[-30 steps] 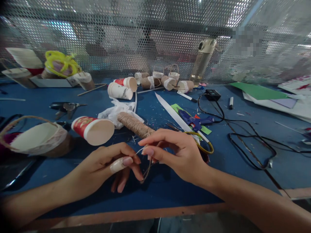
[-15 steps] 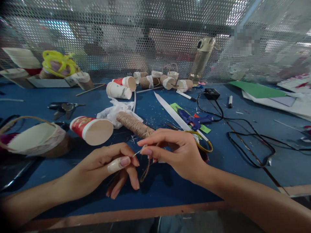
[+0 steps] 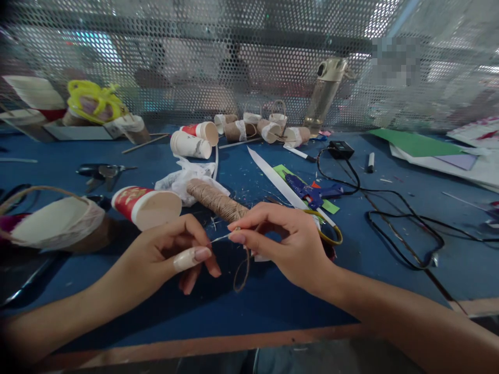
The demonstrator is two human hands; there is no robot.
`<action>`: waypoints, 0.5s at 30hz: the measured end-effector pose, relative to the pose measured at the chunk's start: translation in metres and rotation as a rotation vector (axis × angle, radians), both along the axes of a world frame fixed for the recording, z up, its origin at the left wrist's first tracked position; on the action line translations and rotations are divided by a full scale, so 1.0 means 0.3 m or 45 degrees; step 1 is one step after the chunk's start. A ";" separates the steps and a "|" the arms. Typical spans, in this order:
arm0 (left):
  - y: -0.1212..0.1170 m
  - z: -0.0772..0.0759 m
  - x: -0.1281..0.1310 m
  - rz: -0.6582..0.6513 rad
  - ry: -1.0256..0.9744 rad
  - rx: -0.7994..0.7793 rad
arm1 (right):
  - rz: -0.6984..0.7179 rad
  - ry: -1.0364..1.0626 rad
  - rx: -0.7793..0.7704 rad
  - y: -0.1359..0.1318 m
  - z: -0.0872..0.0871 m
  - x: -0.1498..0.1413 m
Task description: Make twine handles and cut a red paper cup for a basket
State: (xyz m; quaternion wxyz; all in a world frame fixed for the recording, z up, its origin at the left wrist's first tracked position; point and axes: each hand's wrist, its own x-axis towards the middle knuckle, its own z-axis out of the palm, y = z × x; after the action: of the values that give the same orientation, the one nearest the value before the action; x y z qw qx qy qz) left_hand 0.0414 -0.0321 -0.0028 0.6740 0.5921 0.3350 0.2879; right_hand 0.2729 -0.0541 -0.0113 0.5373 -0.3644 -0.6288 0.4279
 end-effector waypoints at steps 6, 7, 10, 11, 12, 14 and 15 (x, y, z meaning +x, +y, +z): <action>0.006 0.003 -0.004 0.141 0.029 0.083 | 0.000 -0.014 0.040 0.002 0.004 -0.001; 0.007 0.001 -0.005 0.143 0.026 0.097 | 0.000 -0.021 0.040 0.002 0.003 0.000; 0.009 0.000 -0.005 0.145 0.039 0.116 | 0.007 -0.029 0.050 0.002 0.000 0.002; 0.009 0.002 -0.005 0.147 0.047 0.115 | 0.010 -0.029 0.052 0.002 0.000 0.003; 0.009 0.003 -0.005 0.150 0.055 0.114 | 0.014 -0.030 0.050 0.002 -0.001 0.004; 0.010 0.006 -0.006 0.146 0.075 0.121 | 0.016 -0.033 0.044 0.002 -0.001 0.005; 0.011 0.006 -0.007 0.140 0.080 0.126 | 0.012 -0.039 0.044 0.002 -0.001 0.005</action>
State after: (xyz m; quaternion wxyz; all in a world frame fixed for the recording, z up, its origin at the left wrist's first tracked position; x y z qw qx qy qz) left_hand 0.0394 -0.0289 -0.0010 0.6162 0.6143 0.3734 0.3218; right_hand 0.2745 -0.0534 -0.0117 0.5317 -0.3587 -0.6460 0.4138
